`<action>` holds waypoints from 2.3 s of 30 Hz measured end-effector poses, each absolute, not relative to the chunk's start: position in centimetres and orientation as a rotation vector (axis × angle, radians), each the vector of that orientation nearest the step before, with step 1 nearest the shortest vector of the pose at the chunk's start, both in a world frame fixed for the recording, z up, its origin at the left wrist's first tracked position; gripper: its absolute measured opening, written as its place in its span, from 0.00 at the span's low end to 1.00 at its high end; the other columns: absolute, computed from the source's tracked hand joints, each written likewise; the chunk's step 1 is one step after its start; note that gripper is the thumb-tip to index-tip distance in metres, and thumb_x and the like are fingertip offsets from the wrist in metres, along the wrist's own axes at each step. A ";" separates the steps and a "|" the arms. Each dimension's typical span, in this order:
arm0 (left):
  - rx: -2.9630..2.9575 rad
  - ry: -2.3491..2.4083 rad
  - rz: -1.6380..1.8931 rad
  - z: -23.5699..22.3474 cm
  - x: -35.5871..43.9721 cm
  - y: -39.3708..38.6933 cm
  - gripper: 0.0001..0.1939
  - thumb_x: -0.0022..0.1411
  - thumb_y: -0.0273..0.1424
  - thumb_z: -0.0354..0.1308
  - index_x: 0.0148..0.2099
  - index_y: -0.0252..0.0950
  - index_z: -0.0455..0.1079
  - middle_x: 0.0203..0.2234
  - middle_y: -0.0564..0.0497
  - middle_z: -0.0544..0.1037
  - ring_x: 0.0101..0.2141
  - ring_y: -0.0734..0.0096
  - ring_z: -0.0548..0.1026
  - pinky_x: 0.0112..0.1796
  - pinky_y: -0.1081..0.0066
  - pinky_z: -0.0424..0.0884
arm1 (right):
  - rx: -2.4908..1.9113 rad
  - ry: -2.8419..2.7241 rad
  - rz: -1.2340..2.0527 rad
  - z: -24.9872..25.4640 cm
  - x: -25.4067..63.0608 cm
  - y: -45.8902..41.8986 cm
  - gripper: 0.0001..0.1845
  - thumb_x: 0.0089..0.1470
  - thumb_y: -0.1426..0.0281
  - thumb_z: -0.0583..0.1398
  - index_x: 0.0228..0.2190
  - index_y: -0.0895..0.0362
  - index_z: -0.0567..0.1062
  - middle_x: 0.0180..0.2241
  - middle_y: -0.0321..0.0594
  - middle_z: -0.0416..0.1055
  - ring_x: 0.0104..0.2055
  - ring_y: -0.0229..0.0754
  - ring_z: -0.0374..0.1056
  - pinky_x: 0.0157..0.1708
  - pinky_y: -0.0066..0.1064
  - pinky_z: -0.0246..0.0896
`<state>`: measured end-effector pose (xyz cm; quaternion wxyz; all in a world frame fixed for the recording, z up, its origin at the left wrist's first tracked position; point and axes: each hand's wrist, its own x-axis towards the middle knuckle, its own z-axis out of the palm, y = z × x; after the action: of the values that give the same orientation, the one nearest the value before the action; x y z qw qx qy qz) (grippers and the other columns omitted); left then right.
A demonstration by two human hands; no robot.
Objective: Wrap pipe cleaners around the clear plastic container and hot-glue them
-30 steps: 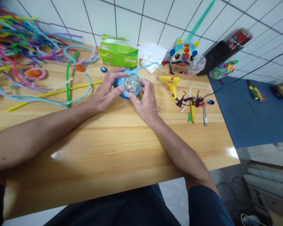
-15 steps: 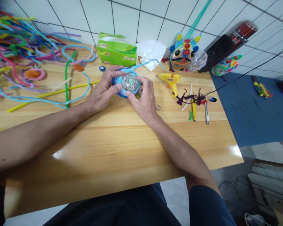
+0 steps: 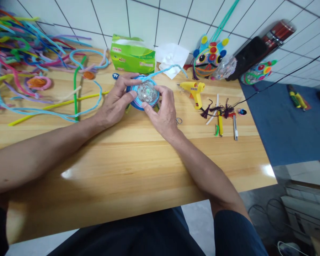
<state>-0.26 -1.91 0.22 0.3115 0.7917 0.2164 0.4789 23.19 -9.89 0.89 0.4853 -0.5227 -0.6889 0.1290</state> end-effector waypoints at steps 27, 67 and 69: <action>2.033 0.659 1.301 0.6 0.2 -2.5 0.23 0.88 0.58 0.55 0.71 0.56 0.79 0.75 0.48 0.79 0.78 0.45 0.75 0.82 0.35 0.69 | -1.300 -1.696 0.276 0.6 23.2 -9.9 0.35 0.69 0.50 0.73 0.69 0.41 0.71 0.71 0.47 0.75 0.75 0.62 0.73 0.71 0.66 0.80; 2.139 0.624 1.310 -0.1 -0.2 -1.9 0.22 0.90 0.55 0.53 0.75 0.61 0.75 0.77 0.49 0.77 0.79 0.47 0.75 0.81 0.38 0.71 | -1.269 -1.641 0.175 -0.8 21.5 -9.1 0.40 0.68 0.45 0.73 0.69 0.46 0.66 0.67 0.50 0.70 0.76 0.65 0.70 0.74 0.73 0.74; 2.138 0.639 1.299 -0.1 -0.2 -1.9 0.21 0.90 0.54 0.52 0.74 0.61 0.75 0.77 0.49 0.77 0.79 0.48 0.74 0.82 0.38 0.71 | -1.260 -1.637 0.172 -0.9 21.6 -9.0 0.41 0.68 0.43 0.74 0.70 0.46 0.66 0.68 0.51 0.70 0.76 0.65 0.69 0.75 0.72 0.74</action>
<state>-0.24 -1.91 -0.10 0.2762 0.7959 0.2378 0.4834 21.57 -8.98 -0.94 0.5092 -0.5232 -0.6796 0.0713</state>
